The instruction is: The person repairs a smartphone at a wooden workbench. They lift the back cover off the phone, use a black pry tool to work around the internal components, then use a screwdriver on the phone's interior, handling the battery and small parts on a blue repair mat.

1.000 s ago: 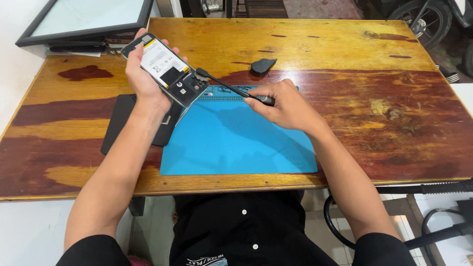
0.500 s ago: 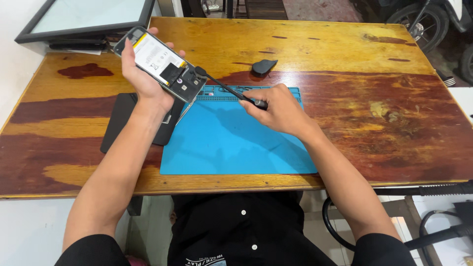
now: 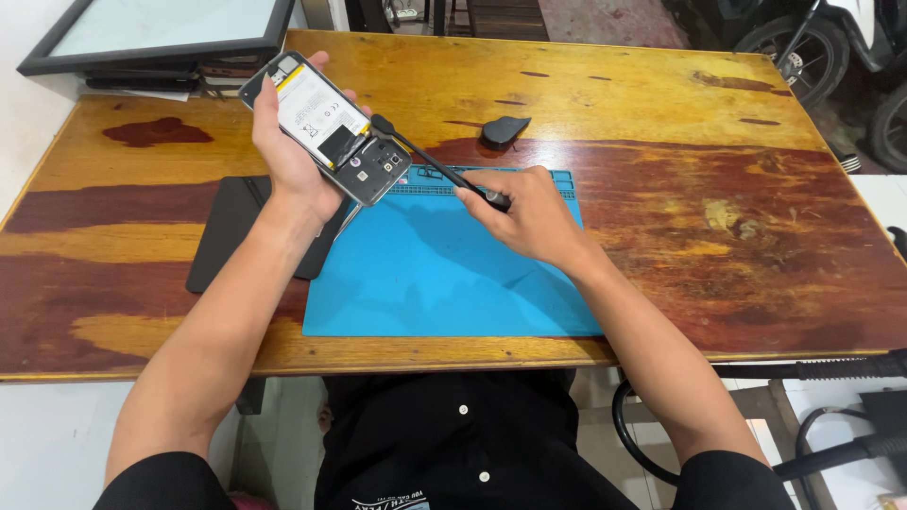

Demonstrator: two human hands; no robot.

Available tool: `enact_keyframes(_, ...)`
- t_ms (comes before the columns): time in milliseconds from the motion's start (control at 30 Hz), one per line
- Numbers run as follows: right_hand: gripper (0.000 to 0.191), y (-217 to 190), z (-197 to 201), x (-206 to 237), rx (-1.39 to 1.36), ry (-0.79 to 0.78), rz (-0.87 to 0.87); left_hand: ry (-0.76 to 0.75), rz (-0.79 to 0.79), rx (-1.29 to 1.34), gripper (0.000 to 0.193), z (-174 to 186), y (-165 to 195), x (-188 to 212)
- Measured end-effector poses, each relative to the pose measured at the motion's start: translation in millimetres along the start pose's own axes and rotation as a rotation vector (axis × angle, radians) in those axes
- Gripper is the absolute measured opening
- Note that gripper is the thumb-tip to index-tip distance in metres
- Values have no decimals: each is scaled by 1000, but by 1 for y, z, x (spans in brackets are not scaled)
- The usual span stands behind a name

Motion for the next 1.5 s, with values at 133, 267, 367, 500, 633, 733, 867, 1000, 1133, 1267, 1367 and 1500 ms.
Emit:
enact_keyframes(133,21,-4,-1,0,-28,-1,-15,-76,29,-11,68,-9,-13,5)
enact_keyframes(267,20,3,1,-2,83,-20,-158,-76,181,-74,63,-23,-36,18)
enact_keyframes(367,24,2,6,-3,93,54,-77,-25,265,-4,62,-25,-45,20)
enact_keyframes(500,24,6,1,0,54,19,-9,24,185,20,60,-13,-36,11)
enact_keyframes(633,26,7,-1,-1,48,-2,14,155,82,-26,59,6,-16,-1)
enact_keyframes(733,24,9,-2,-2,45,-39,-23,213,132,38,59,14,-15,-2)
enact_keyframes(867,22,14,-9,-3,101,-100,-73,133,279,-69,54,3,-33,5)
enact_keyframes(1000,26,18,-6,-2,121,-32,-59,94,368,-51,48,-9,-60,20)
enact_keyframes(1133,27,7,1,-4,181,29,112,150,310,1,42,-3,-55,12)
enact_keyframes(1267,30,10,1,-3,122,-106,18,250,215,36,38,25,-32,-4)
enact_keyframes(1367,32,12,3,-1,138,-132,-24,278,170,59,32,44,-15,-10)
enact_keyframes(1500,31,5,10,0,129,-58,85,276,101,36,36,40,-10,-6)
Point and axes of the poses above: each hand's wrist, its own x-axis away from the middle knuckle, its own z-axis out of the back of the hand, y = z × x, the point moved 6 cm from there along -x, towards the middle knuckle, and after that the axes turned 6 degrees about -y, right-handed, at the moved point
